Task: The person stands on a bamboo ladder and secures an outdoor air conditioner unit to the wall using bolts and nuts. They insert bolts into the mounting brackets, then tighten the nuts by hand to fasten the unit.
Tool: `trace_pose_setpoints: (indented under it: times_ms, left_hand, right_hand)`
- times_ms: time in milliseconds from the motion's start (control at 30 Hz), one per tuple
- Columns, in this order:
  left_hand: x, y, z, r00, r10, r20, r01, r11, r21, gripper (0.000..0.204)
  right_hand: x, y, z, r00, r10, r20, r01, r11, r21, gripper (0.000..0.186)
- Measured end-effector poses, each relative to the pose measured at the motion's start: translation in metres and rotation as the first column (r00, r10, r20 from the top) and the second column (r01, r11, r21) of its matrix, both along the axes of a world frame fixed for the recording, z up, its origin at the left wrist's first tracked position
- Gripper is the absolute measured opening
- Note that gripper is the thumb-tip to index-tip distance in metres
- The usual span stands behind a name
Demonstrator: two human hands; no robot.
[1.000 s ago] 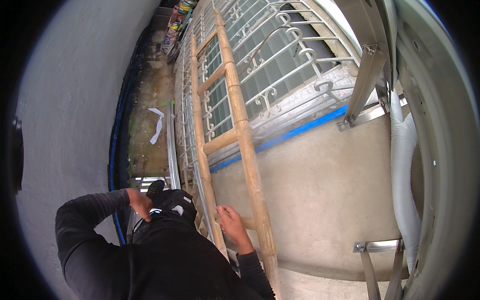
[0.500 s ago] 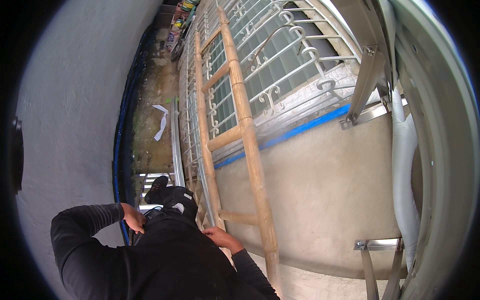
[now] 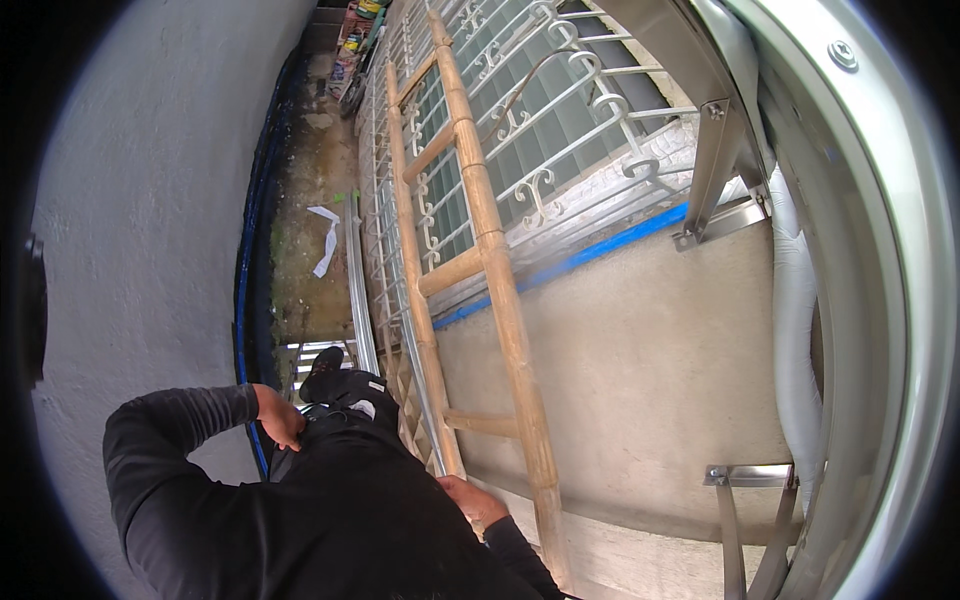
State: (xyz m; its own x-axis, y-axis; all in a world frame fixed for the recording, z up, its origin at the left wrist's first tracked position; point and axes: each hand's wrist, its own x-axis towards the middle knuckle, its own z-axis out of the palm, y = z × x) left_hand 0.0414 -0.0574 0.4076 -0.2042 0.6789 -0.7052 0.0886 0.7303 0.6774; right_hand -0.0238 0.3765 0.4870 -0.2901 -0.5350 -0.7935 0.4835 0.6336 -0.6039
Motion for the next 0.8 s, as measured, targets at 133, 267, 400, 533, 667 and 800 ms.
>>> trace_pose_setpoints:
  times_ms: [133,267,400,533,667,800]
  left_hand:
    - [-0.001,-0.004,0.021,0.999,0.026,0.025,-0.025,0.999,-0.027,0.049]
    - [-0.005,-0.003,0.036,0.998,-0.052,-0.019,0.051,0.998,-0.034,0.052]
    - [-0.015,-0.004,0.052,0.987,-0.158,0.003,0.158,0.987,-0.029,0.051]
    - [-0.035,-0.011,0.070,0.971,-0.240,0.027,0.240,0.971,0.001,0.047]
    - [-0.062,-0.007,0.064,0.747,-0.535,-0.395,0.612,0.785,0.093,0.044]
    - [-0.060,-0.007,0.023,0.825,-0.476,-0.304,0.522,0.849,0.087,0.042]
  right_hand:
    - [0.013,-0.001,-0.006,0.954,-0.163,0.252,0.183,0.982,-0.057,0.031]
    - [0.036,0.004,-0.006,0.902,-0.346,0.259,0.375,0.924,-0.071,0.028]
    - [0.059,0.010,0.012,0.860,-0.411,0.302,0.454,0.887,-0.085,0.025]
    - [0.071,0.014,0.015,0.865,-0.409,0.291,0.452,0.887,-0.096,0.024]
    - [0.080,0.016,-0.004,0.878,-0.409,0.249,0.447,0.886,-0.121,0.023]
    - [0.082,0.001,-0.028,0.914,-0.401,0.054,0.405,0.900,-0.161,0.023]
